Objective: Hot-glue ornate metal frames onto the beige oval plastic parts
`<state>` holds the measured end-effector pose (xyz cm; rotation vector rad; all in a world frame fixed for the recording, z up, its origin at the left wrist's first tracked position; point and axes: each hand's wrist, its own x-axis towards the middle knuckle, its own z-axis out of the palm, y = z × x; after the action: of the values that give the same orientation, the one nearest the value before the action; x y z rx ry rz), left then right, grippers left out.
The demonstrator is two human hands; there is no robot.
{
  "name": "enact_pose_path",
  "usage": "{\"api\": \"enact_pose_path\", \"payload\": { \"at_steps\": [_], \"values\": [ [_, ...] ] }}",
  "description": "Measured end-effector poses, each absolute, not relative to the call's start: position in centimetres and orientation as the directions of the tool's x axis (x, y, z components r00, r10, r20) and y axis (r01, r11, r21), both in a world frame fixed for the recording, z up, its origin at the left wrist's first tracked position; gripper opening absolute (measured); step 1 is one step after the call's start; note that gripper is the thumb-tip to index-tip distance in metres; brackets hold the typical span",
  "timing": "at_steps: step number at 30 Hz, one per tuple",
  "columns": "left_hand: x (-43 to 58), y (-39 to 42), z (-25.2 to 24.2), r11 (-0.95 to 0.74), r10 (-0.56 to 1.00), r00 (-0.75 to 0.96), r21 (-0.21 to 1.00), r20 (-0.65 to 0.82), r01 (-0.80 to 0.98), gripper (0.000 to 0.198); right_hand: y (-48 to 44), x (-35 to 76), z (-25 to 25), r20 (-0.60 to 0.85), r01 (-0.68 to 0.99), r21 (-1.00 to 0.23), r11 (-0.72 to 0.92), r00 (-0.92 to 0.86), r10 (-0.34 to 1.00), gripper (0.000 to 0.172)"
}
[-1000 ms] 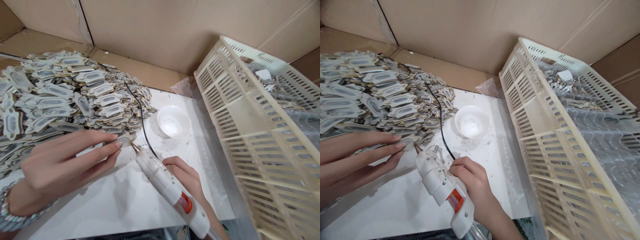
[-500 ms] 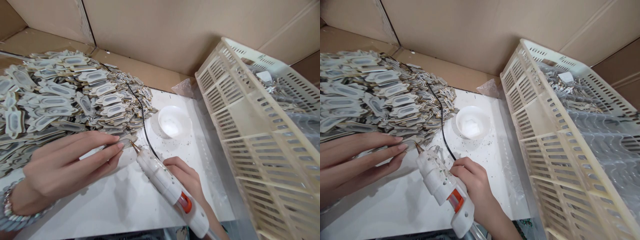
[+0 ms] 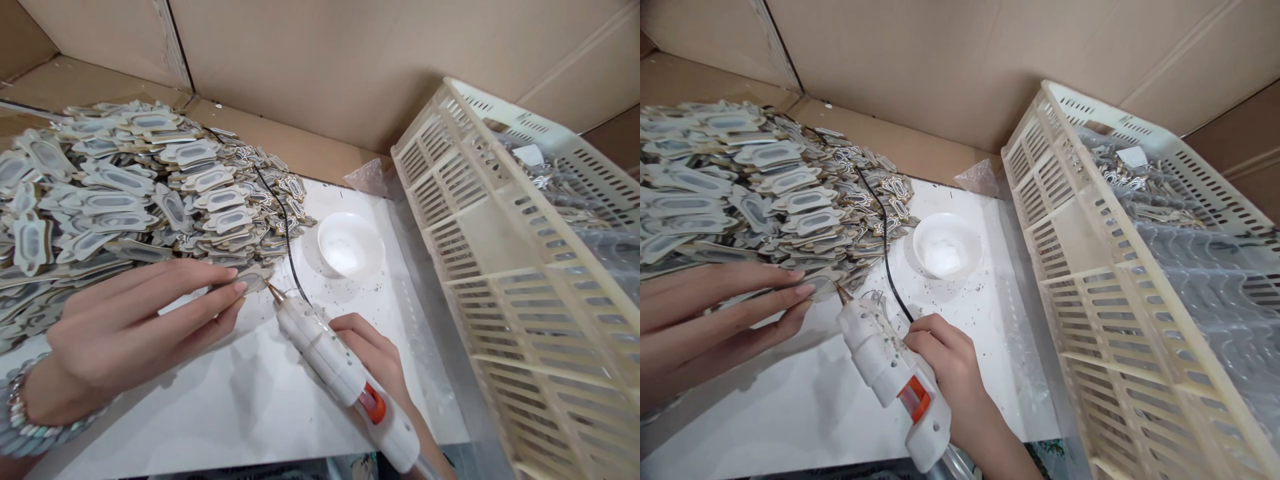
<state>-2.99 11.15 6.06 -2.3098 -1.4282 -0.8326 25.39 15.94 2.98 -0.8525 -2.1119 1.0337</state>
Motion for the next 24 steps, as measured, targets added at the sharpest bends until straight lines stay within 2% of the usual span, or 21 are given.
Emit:
{"api": "enact_pose_path", "payload": {
  "at_steps": [2, 5, 9, 12, 16, 20, 24],
  "values": [
    [-3.2, 11.0, 6.1, -0.439, 0.746, 0.328, 0.058, 0.580, 0.897, 0.007, 15.9, 25.5, 2.9, 0.224, 0.291, -0.842, 0.454, -0.576, 0.786, 0.020],
    [-3.3, 11.1, 6.1, -0.452, 0.714, 0.286, 0.109, 0.638, 0.885, 0.012, 15.9, 25.4, 3.2, 0.162, 0.367, -0.845, 0.389, -0.518, 0.840, 0.019],
    [-2.0, 11.4, 6.1, -0.503, 0.724, 0.225, 0.275, 0.652, 0.819, 0.006, 15.9, 25.1, 3.9, 0.091, 0.359, -0.898, 0.255, -0.415, 0.905, 0.009],
    [-0.2, 11.5, 6.1, -0.474, 0.780, 0.142, 0.426, 0.610, 0.771, 0.004, 15.8, 24.8, 4.3, -0.065, 0.302, -0.951, 0.062, -0.394, 0.917, 0.018],
    [2.1, 11.1, 5.4, -0.478, 0.820, 0.125, 0.549, 0.558, 0.686, 0.014, 15.5, 24.5, 4.1, -0.245, 0.179, -0.967, -0.180, -0.478, 0.843, 0.034],
    [3.1, 10.9, 5.3, -0.495, 0.833, 0.149, 0.600, 0.532, 0.628, 0.017, 15.3, 24.4, 3.6, -0.301, 0.057, -0.947, -0.317, -0.504, 0.809, 0.046],
    [2.5, 11.4, 6.2, -0.558, 0.811, 0.255, 0.564, 0.527, 0.609, 0.026, 15.2, 24.3, 3.6, -0.363, -0.032, -0.901, -0.432, -0.489, 0.793, 0.052]
  ]
}}
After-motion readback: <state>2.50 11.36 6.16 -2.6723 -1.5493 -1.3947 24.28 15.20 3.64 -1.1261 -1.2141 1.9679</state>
